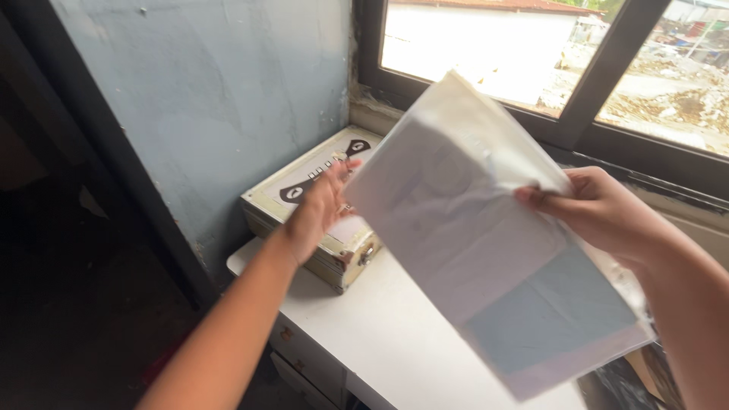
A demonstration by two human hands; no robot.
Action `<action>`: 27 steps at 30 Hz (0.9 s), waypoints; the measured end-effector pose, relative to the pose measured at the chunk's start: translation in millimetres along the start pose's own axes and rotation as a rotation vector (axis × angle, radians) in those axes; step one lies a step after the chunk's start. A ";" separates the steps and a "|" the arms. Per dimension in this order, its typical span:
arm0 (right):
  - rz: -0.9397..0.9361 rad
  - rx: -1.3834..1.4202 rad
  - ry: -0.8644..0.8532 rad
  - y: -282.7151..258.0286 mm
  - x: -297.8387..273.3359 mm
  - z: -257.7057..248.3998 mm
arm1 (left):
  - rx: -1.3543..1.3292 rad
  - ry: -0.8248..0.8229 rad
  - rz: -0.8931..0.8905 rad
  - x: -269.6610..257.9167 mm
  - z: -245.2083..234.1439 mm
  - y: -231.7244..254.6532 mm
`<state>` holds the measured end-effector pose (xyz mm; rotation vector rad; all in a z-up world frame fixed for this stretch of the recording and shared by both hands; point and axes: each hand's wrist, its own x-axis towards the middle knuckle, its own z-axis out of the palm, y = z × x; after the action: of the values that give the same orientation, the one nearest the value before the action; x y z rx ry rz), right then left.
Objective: The person unpacks various stationery items from a black plastic bag and places them into a red metal tin. The items include a cardboard box, a notepad, envelopes, and small wrapped candies. The person then arranges the candies on the table.
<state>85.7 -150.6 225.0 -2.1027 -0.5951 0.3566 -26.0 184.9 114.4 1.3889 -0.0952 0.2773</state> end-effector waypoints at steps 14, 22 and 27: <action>0.273 0.888 0.000 46.3 92.0 156.3 | 0.492 0.120 -0.345 21.7 -62.1 31.7; 0.149 0.859 -0.276 41.3 113.8 196.3 | 0.935 0.057 -0.285 68.1 -107.2 12.7; 0.163 0.357 -0.074 28.9 136.5 187.0 | 1.153 0.301 -0.085 79.7 -118.5 -1.2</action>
<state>122.9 37.8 92.6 -1.8025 -0.3706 0.5897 39.8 311.7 109.7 2.4587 0.4426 0.5039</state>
